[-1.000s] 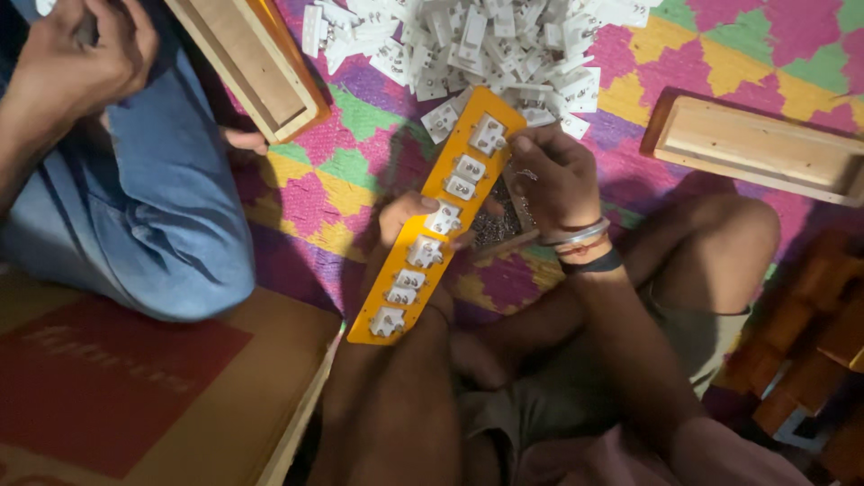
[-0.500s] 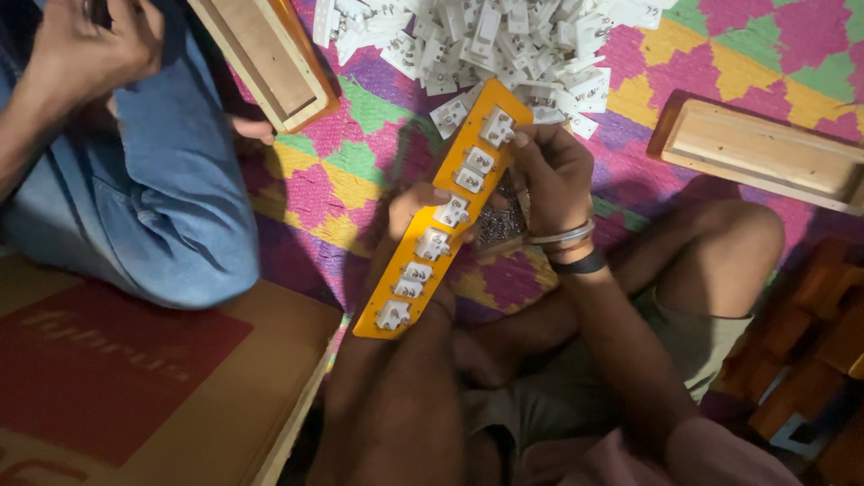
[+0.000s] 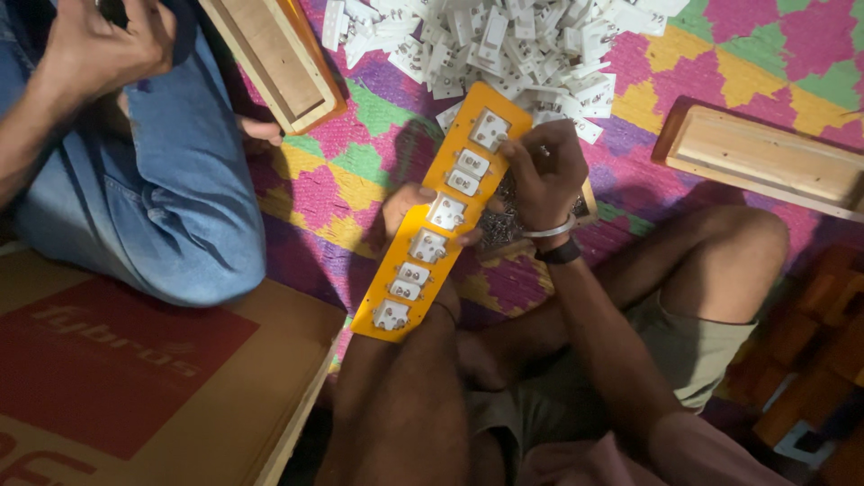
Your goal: The person sits on a patterned mat and assembles white electrical socket modules into yellow and red plastic frames. They pick up modules from a pile, insert them into the frame slots, and secure them with small metal screws from a wooden box. Another person works alongside on a similar task.
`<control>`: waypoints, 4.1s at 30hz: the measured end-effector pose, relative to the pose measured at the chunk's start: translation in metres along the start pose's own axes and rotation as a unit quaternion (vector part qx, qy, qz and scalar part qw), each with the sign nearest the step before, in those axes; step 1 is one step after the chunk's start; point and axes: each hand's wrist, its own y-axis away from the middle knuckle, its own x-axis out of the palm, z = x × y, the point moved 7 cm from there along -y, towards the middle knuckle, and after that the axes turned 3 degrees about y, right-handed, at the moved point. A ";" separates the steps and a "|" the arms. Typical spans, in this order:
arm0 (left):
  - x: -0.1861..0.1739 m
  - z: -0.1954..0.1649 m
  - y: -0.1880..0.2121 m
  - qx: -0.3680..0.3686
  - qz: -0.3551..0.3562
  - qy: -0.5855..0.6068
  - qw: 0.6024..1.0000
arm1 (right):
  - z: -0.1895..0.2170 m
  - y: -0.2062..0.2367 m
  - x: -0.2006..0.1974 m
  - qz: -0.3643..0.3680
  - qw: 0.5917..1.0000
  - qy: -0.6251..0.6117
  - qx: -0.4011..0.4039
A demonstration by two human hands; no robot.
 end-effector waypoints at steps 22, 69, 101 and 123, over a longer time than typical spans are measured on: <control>-0.005 -0.008 0.009 0.058 -0.028 -0.042 0.997 | 0.007 0.048 0.003 0.170 0.979 0.022 -0.107; -0.018 -0.004 -0.008 -0.011 0.010 -0.015 1.000 | -0.012 0.054 -0.041 0.158 0.758 0.565 -0.287; 0.033 -0.003 -0.034 0.157 -0.170 -0.425 0.875 | 0.024 -0.035 -0.025 0.211 0.974 0.064 0.043; 0.030 0.004 -0.037 0.097 -0.150 -0.382 0.906 | 0.071 -0.014 -0.018 0.118 0.956 0.231 -0.140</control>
